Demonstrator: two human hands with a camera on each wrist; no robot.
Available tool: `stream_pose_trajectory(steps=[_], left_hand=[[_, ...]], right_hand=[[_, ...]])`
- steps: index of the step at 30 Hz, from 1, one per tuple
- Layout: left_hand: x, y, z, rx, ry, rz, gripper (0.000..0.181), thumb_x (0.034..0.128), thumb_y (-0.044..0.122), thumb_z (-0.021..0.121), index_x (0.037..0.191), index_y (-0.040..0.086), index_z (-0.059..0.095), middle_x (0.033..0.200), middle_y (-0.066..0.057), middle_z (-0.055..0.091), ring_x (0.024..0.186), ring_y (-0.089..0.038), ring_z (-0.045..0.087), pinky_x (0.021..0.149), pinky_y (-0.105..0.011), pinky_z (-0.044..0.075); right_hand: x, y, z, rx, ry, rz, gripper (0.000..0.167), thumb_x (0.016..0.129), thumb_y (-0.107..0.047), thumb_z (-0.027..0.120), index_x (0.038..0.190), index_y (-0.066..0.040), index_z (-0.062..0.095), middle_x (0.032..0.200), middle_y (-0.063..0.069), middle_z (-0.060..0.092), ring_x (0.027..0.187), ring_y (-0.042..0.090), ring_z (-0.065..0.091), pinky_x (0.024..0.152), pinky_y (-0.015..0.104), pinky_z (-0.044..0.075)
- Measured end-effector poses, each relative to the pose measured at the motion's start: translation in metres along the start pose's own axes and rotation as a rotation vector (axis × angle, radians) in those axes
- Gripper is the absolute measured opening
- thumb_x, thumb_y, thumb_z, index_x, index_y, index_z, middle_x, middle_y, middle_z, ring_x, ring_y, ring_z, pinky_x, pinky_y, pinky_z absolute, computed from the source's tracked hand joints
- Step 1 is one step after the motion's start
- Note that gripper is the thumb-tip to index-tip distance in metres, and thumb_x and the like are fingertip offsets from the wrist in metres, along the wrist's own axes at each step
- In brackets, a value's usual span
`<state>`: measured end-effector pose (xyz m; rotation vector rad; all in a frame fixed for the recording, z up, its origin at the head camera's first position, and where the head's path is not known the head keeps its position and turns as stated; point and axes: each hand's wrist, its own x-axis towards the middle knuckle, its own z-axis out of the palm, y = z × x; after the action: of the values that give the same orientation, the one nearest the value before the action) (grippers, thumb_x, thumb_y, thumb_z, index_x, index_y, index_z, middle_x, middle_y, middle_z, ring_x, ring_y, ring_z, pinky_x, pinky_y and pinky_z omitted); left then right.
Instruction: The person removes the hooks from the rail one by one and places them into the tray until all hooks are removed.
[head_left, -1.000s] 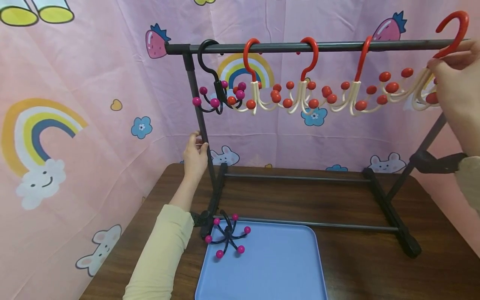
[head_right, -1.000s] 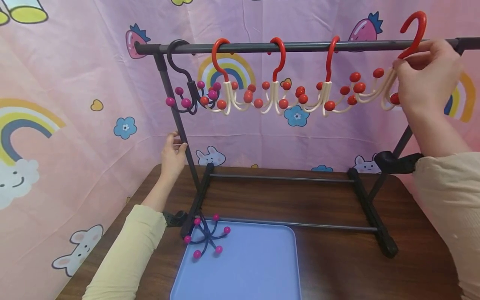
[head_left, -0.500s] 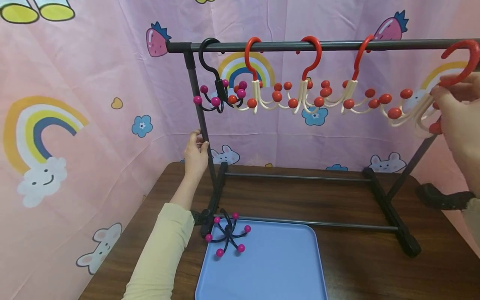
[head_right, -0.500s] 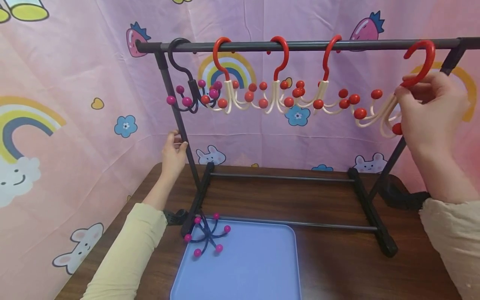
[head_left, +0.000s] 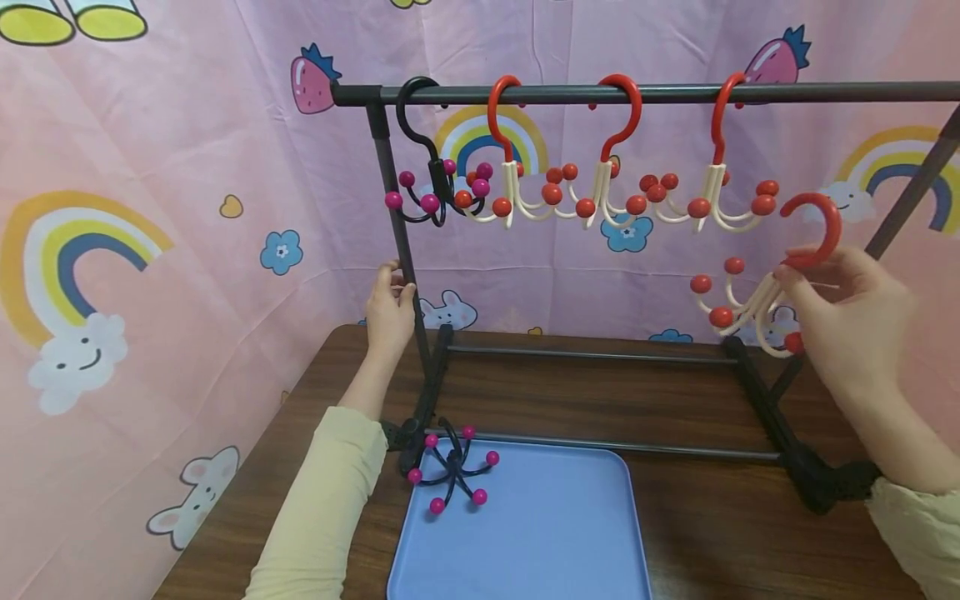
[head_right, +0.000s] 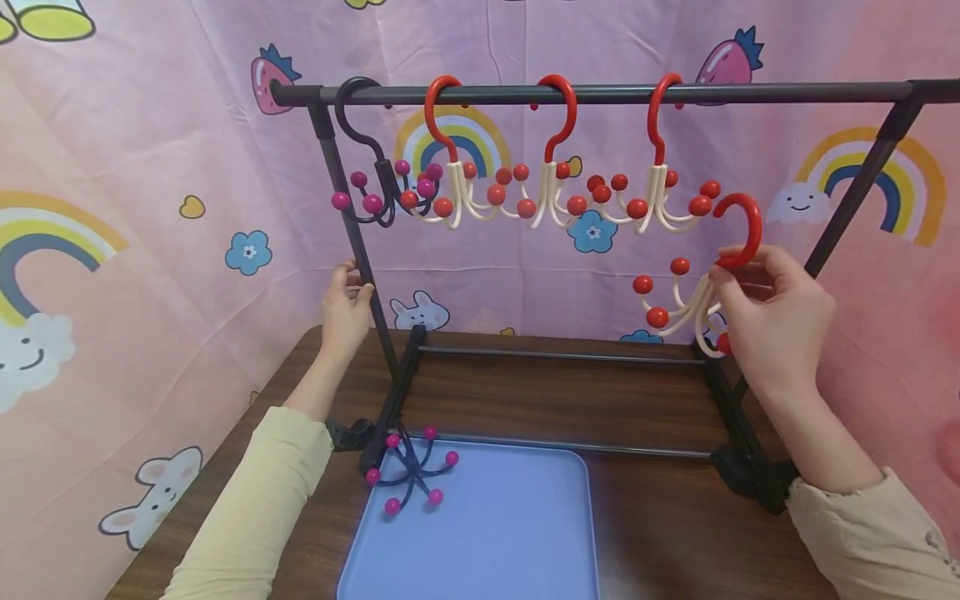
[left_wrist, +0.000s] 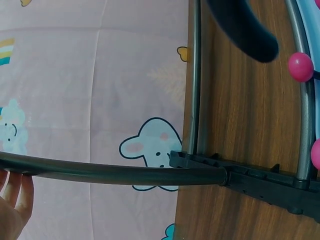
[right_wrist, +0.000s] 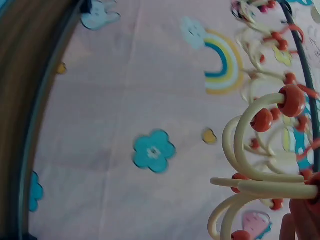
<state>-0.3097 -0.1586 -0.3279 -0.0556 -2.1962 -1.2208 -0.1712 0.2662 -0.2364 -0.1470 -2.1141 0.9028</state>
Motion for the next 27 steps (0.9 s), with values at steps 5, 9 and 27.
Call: stream_pose_trajectory(steps=[5,9,27], left_hand=[[0.001,-0.001,0.0,-0.002,-0.01,-0.009,0.032,0.0913,0.007,0.051,0.122,0.007,0.044,0.107,-0.018,0.058,0.099,-0.03,0.06,0.085,-0.042,0.048],[0.0,-0.002,-0.001,0.002,-0.029,-0.023,0.032,0.0923,0.009,0.05,0.123,0.008,0.043,0.109,-0.017,0.058,0.101,-0.03,0.06,0.086,-0.043,0.047],[-0.001,-0.003,0.0,0.01,-0.037,-0.021,0.034,0.0933,0.01,0.049,0.126,0.011,0.041,0.113,-0.016,0.058,0.103,-0.029,0.059,0.087,-0.042,0.047]], right_hand=[[-0.022,0.001,0.016,0.049,-0.032,-0.072,0.025,0.082,-0.022,0.067,0.102,-0.009,0.067,0.083,-0.031,0.056,0.074,-0.019,0.048,0.064,0.003,0.037],[-0.044,-0.002,0.031,0.104,-0.075,-0.118,0.02,0.08,-0.017,0.069,0.098,-0.009,0.068,0.078,-0.034,0.052,0.072,-0.016,0.051,0.06,0.005,0.038],[-0.12,-0.005,0.099,0.263,-0.322,-0.115,0.019,0.077,-0.007,0.071,0.094,-0.011,0.066,0.084,0.001,0.069,0.074,0.003,0.063,0.053,0.018,0.048]])
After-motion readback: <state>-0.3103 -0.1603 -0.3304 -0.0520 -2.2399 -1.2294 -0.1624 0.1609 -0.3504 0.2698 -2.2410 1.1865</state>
